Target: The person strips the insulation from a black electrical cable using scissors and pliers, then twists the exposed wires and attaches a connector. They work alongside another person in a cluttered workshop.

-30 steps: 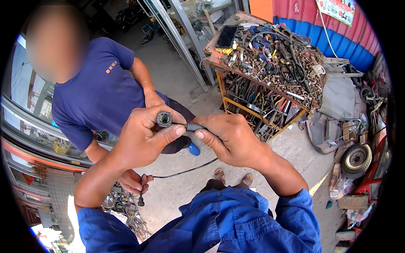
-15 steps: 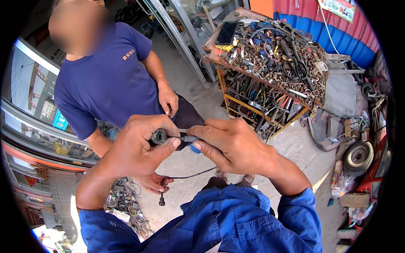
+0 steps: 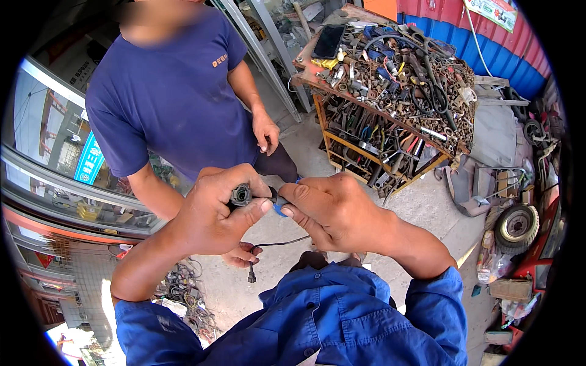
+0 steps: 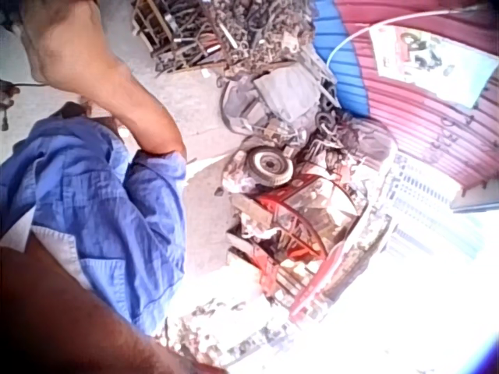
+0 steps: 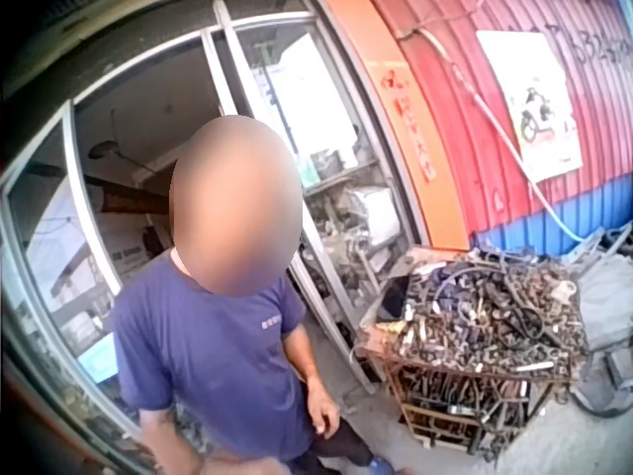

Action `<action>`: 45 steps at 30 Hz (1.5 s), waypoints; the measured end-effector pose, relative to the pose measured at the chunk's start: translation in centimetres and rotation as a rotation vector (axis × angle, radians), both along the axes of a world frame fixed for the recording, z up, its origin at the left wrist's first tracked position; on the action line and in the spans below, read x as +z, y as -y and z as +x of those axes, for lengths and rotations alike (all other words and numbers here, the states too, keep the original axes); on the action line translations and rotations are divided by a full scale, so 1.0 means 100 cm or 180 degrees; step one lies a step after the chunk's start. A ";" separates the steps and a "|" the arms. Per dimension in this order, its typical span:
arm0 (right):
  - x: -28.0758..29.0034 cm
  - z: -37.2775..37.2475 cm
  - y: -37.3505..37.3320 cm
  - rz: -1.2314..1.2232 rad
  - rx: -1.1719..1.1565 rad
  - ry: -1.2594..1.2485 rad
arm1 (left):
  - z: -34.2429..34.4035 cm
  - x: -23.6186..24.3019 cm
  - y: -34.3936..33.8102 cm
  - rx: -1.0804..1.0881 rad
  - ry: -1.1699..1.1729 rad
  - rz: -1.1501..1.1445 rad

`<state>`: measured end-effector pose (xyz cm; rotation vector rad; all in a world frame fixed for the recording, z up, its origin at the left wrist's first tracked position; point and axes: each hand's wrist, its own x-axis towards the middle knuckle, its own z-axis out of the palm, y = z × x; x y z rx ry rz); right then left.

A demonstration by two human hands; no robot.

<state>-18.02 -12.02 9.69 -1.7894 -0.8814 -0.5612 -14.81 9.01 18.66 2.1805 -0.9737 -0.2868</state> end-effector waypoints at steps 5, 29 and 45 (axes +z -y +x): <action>-0.006 0.017 0.006 0.0352 0.0640 -0.0238 | 0.011 -0.011 0.005 -0.0271 0.0161 -0.0269; -0.006 0.020 0.016 0.0228 0.0070 -0.0560 | 0.029 -0.015 0.009 -0.0044 0.0229 -0.0244; -0.021 0.015 -0.008 0.0220 -0.0495 -0.0415 | 0.029 -0.028 0.019 -0.0102 0.0574 -0.0230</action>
